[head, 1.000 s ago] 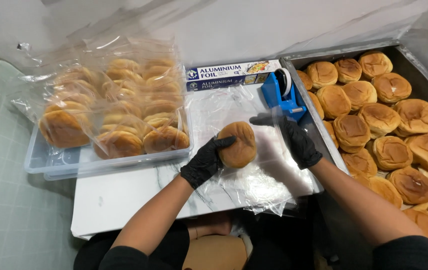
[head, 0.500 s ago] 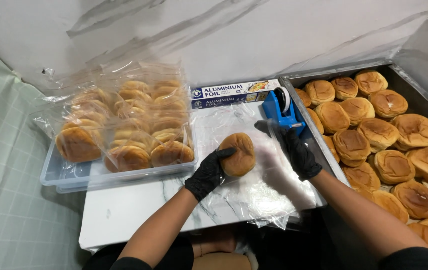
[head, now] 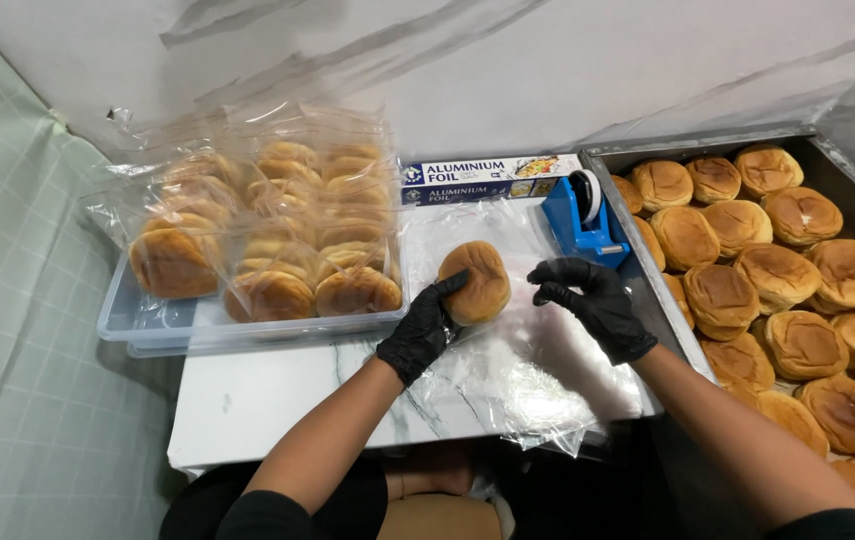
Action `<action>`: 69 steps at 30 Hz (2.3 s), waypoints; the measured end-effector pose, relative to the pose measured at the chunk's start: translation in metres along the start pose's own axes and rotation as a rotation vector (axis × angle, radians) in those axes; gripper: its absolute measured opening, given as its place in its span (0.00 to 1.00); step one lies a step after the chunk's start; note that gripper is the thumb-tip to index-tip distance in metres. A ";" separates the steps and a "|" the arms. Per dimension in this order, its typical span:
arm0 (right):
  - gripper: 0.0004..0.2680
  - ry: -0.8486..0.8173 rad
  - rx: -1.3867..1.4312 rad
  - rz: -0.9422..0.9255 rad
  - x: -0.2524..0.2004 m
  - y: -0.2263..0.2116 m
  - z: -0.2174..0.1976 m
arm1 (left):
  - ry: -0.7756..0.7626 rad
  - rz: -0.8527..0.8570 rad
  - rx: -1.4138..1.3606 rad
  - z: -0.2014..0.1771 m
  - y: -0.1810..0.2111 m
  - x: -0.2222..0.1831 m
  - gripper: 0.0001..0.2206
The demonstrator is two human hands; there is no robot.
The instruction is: Wrapping individual bread buns in plastic wrap and placing them into larger plastic bags for storage or sale.
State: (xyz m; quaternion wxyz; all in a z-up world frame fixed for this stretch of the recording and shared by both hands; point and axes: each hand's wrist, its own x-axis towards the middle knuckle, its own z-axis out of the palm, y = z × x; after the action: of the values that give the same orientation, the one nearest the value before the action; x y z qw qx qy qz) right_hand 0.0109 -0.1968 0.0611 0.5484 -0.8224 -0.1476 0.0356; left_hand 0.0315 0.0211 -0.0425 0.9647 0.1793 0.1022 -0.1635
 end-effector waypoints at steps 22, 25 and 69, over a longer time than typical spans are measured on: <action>0.16 0.172 0.366 0.082 0.004 0.070 0.024 | 0.049 0.044 -0.149 0.024 -0.001 -0.015 0.14; 0.10 0.197 0.331 0.061 0.002 0.070 0.037 | 0.067 0.025 -0.161 0.031 -0.003 -0.021 0.14; 0.15 0.188 0.416 0.114 0.001 -0.005 0.026 | -0.285 -0.081 -0.260 -0.019 0.001 0.016 0.18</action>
State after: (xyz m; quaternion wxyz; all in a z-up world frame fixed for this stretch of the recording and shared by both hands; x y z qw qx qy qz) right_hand 0.0046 -0.1714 0.0556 0.7145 -0.6983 -0.0385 0.0193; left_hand 0.0438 0.0248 -0.0637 0.9771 0.0239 -0.0080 -0.2113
